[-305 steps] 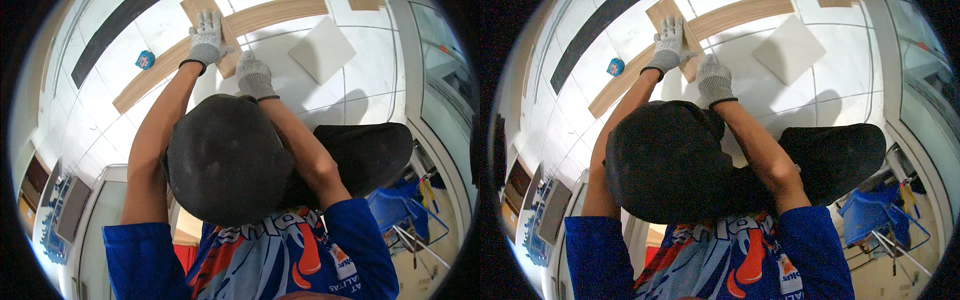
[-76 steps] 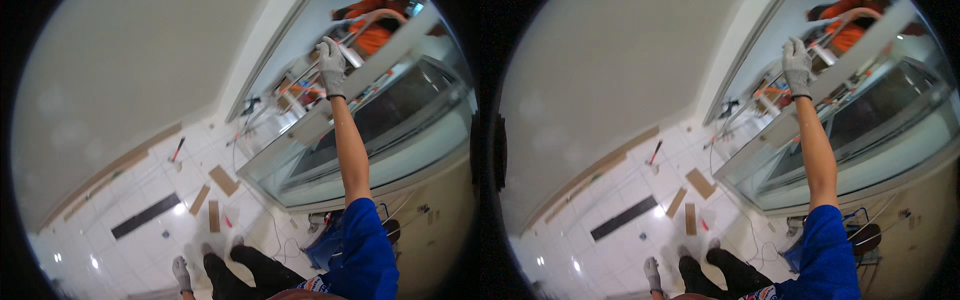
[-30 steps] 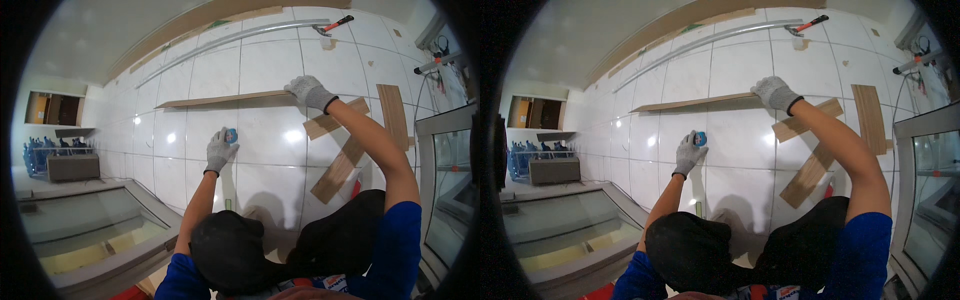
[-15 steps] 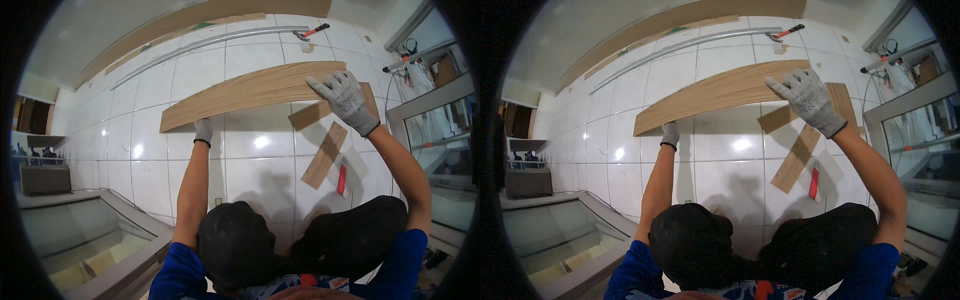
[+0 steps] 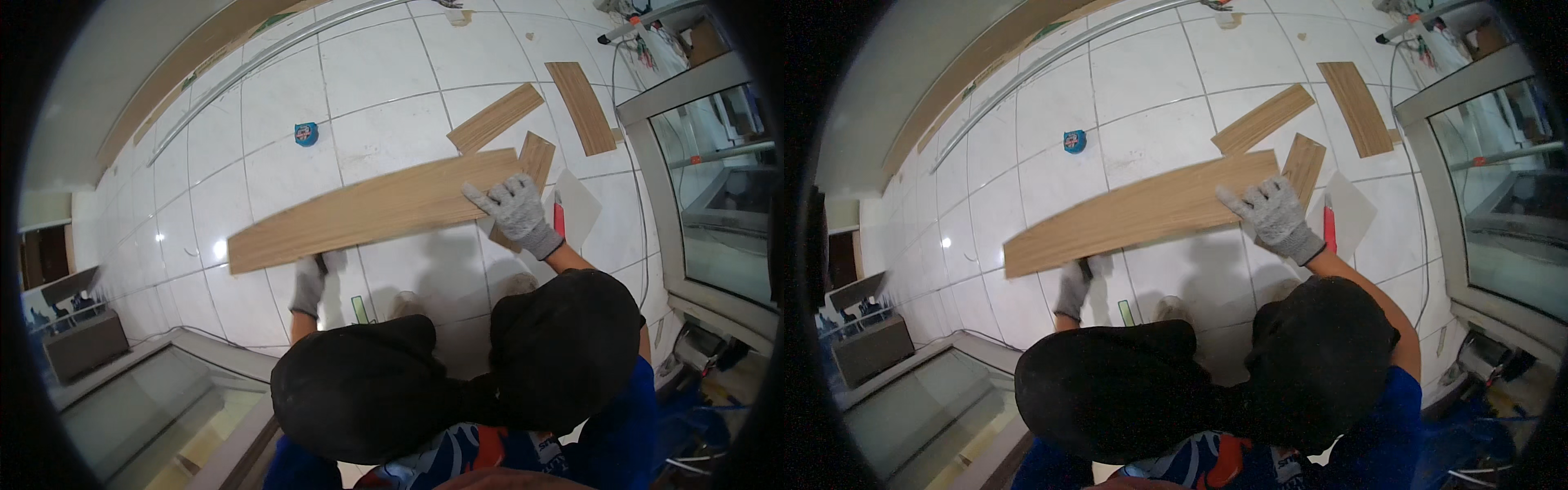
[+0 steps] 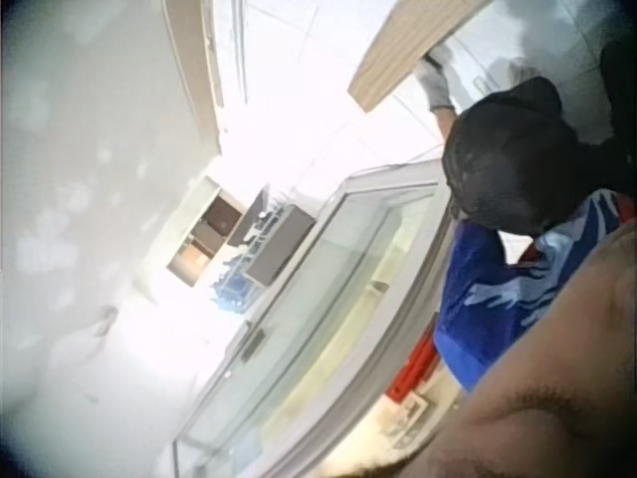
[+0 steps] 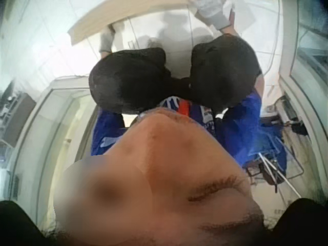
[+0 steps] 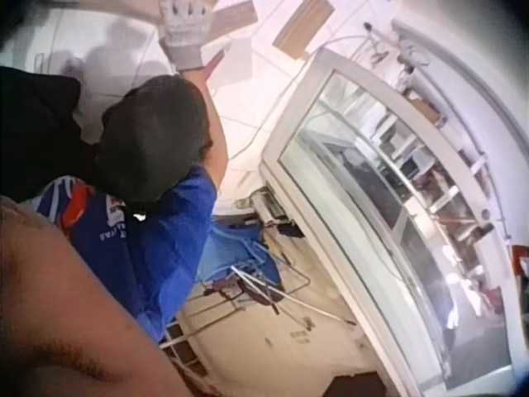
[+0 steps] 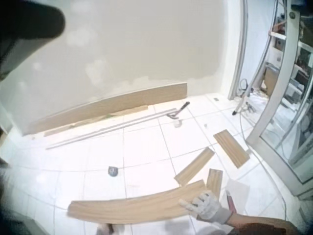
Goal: The person measures a wooden plank with a tape measure, marks it with a pencil, and cuts the plank with a utility knife while sitting on the floor.
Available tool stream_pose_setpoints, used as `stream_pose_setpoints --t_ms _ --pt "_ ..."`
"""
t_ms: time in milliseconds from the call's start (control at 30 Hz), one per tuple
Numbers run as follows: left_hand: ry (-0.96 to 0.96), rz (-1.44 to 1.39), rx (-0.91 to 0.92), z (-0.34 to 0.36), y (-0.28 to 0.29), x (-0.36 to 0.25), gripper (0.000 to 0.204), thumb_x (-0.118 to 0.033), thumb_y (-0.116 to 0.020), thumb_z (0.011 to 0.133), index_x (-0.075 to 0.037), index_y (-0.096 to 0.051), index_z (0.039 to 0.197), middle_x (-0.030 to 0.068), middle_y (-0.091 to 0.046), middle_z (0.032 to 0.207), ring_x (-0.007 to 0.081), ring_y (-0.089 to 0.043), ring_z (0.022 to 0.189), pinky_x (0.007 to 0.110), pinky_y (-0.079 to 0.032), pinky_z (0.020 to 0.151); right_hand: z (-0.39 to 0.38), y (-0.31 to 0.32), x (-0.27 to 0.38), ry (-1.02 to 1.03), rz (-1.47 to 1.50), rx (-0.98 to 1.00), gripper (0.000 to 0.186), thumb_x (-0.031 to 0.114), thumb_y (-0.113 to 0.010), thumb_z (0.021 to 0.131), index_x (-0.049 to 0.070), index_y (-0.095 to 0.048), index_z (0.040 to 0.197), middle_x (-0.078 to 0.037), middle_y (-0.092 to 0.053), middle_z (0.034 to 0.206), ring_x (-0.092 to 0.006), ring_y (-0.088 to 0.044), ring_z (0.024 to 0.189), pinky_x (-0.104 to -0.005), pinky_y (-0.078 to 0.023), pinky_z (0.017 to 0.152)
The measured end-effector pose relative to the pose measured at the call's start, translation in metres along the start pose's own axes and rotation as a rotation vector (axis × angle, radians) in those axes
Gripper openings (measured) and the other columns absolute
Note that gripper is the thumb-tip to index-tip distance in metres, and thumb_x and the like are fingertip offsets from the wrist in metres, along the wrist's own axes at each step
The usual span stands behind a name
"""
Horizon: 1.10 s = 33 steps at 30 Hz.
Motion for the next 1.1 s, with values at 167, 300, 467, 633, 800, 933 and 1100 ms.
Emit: stream_pose_setpoints --t_ms 167,300,467,633,800,933,1100 --pt "0.003 0.253 -0.503 -0.101 0.040 0.056 0.022 -0.020 -0.067 0.103 -0.001 -0.071 0.095 0.0027 -0.063 0.072 0.0113 -0.055 0.058 0.028 -0.045 0.055 -0.038 -0.094 0.012 -0.131 0.254 0.254 0.066 0.019 -0.065 0.092 0.017 -0.049 0.155 -0.010 -0.062 0.112 -0.0288 -0.060 0.106 -0.0468 -0.046 0.097" --pt "-0.475 0.644 -0.711 -0.111 0.070 0.008 0.041 -0.035 -0.070 0.104 0.002 -0.068 0.122 0.0094 -0.069 0.106 0.0211 -0.066 0.099 0.034 -0.055 0.086 -0.056 -0.113 -0.003 -0.290 0.494 0.467 0.068 0.034 -0.071 0.093 0.013 -0.048 0.154 -0.013 -0.058 0.134 -0.0334 -0.055 0.124 -0.0497 -0.041 0.109" --pt "-0.757 1.495 -0.766 -0.081 0.066 -0.065 0.061 -0.041 -0.068 0.104 0.003 -0.056 0.145 0.0216 -0.057 0.142 0.0306 -0.063 0.120 0.045 -0.051 0.103 -0.109 -0.091 -0.088 -0.741 0.276 0.309 0.088 0.043 -0.084 0.080 0.015 -0.048 0.154 -0.012 -0.052 0.144 -0.0345 -0.047 0.135 -0.0505 -0.033 0.118" --pt "-0.701 0.916 -0.580 -0.037 0.047 -0.091 0.060 -0.035 -0.071 0.101 0.002 -0.055 0.145 0.0214 -0.057 0.144 0.0387 -0.058 0.131 0.047 -0.048 0.109 -0.175 -0.088 -0.098 -0.917 0.300 0.268 0.081 0.035 -0.082 0.079 0.014 -0.051 0.151 -0.015 -0.052 0.144 -0.0377 -0.046 0.136 -0.0526 -0.036 0.116" --pt "-0.684 1.584 -0.349 -0.010 -0.053 -0.087 0.061 -0.035 -0.079 0.092 -0.009 -0.059 0.143 0.0219 -0.056 0.147 0.0418 -0.052 0.137 0.050 -0.043 0.114 -0.230 -0.087 -0.102 -1.055 0.394 0.201 0.069 0.020 -0.072 0.081 0.012 -0.054 0.148 -0.018 -0.054 0.142 -0.0411 -0.049 0.134 -0.0517 -0.041 0.114" --pt "-0.559 1.711 -0.221 0.004 -0.070 -0.078 0.077 -0.044 -0.081 0.088 -0.012 -0.052 0.151 0.0198 -0.050 0.155 0.0384 -0.043 0.147 0.052 -0.035 0.120 -0.269 -0.084 -0.108 -1.093 0.289 0.169 0.065 0.018 -0.070 0.084 0.018 -0.054 0.147 -0.017 -0.055 0.140 -0.0411 -0.054 0.128 -0.0509 -0.047 0.109" --pt "-0.612 1.728 -0.362 0.005 -0.005 -0.099 0.085 -0.051 -0.080 0.086 -0.009 -0.049 0.154 0.0214 -0.047 0.158 0.0396 -0.042 0.148 0.051 -0.033 0.122 -0.307 -0.100 -0.117 -1.149 0.403 0.209 0.065 0.014 -0.068 0.085 0.016 -0.053 0.149 -0.019 -0.055 0.139 -0.0396 -0.055 0.126 -0.0493 -0.047 0.108"
Point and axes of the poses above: each hand's wrist, its own z-axis towards the middle knuckle, its own y-axis out of the back of the hand, x = y × z, the point moved 10 cm from there along z, towards the middle knuckle
